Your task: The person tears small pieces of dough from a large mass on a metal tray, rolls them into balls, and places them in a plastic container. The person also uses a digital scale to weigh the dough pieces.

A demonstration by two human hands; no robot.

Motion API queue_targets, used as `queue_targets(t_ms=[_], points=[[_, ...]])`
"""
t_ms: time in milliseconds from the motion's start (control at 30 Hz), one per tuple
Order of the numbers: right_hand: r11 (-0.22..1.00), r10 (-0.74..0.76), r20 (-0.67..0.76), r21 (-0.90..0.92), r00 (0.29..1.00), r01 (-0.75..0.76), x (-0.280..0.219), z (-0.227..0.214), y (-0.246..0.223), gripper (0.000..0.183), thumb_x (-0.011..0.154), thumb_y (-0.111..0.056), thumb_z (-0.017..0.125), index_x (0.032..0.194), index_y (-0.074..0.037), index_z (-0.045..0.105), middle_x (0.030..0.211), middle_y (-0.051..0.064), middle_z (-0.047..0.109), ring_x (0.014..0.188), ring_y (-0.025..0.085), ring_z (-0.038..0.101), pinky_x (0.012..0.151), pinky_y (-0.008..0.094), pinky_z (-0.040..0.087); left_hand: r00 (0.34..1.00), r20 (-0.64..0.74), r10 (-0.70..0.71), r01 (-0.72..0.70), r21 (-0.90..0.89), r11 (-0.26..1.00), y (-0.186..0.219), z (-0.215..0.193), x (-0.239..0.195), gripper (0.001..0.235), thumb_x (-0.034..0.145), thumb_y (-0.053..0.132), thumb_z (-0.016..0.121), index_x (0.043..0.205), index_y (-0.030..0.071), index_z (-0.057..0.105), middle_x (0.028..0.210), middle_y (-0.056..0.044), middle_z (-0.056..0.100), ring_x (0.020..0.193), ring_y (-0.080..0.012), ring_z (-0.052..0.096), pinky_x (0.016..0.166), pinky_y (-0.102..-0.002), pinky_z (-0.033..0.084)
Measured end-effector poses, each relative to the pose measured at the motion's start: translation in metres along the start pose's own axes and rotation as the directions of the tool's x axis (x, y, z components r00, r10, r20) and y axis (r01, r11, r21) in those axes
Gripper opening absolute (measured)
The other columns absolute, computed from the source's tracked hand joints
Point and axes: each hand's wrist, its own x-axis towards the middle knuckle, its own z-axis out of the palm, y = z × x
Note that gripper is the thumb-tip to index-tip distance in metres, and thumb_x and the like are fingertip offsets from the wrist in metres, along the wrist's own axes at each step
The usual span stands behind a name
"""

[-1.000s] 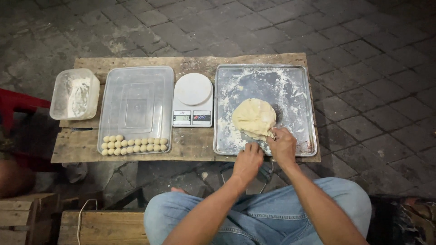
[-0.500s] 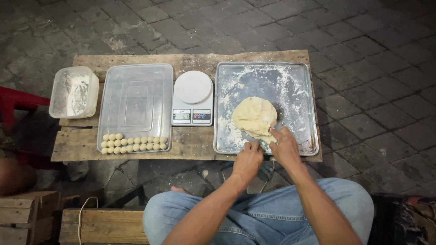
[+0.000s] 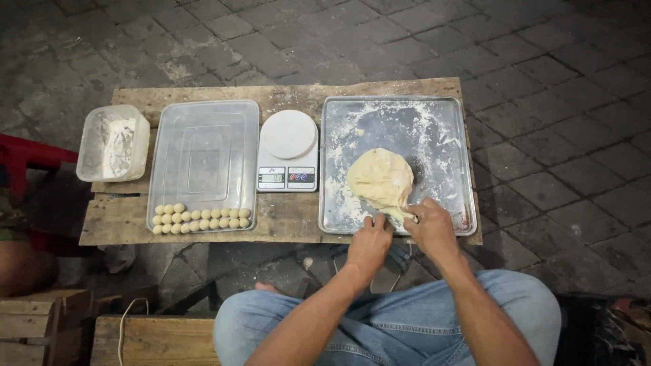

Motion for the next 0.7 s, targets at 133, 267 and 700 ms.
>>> queue_targets(t_ms=[133, 267, 700], points=[[0.976, 0.097, 0.036, 0.192, 0.995, -0.102, -0.006, -0.037, -0.032, 0.034, 0.072, -0.019, 0.088, 0.105, -0.01, 0.083, 0.087, 0.015, 0.073, 0.079, 0.027, 0.072, 0.069, 0.034, 0.056, 0.997, 0.078, -0.002, -0.001, 0.03, 1.0, 0.0, -0.004, 0.0, 0.009, 0.097, 0.004, 0.064, 0.102, 0.003, 0.071, 0.107, -0.012, 0.056, 0.094, -0.0266, 0.064, 0.059, -0.032, 0.058], [0.904, 0.164, 0.097, 0.383, 0.982, -0.189, 0.001, -0.061, -0.043, 0.034, 0.069, -0.011, 0.091, 0.102, -0.004, 0.083, 0.085, 0.019, 0.075, 0.074, 0.021, 0.07, 0.069, 0.031, 0.055, 0.999, 0.04, -0.007, 0.004, 0.061, 0.998, 0.003, -0.023, -0.002, 0.008, 0.094, 0.006, 0.066, 0.099, 0.004, 0.073, 0.106, -0.012, 0.058, 0.092, -0.0264, 0.065, 0.058, -0.032, 0.06], [0.174, 0.317, 0.285, 0.92, 0.905, -0.351, 0.006, -0.047, -0.005, 0.028, 0.08, 0.01, 0.077, 0.107, 0.004, 0.072, 0.099, 0.018, 0.075, 0.085, 0.027, 0.074, 0.077, 0.038, 0.062, 0.991, 0.079, -0.112, 0.123, -0.154, 0.98, -0.009, -0.014, 0.006, 0.017, 0.09, 0.006, 0.07, 0.105, 0.004, 0.076, 0.112, -0.013, 0.061, 0.098, -0.0326, 0.065, 0.066, -0.04, 0.062]])
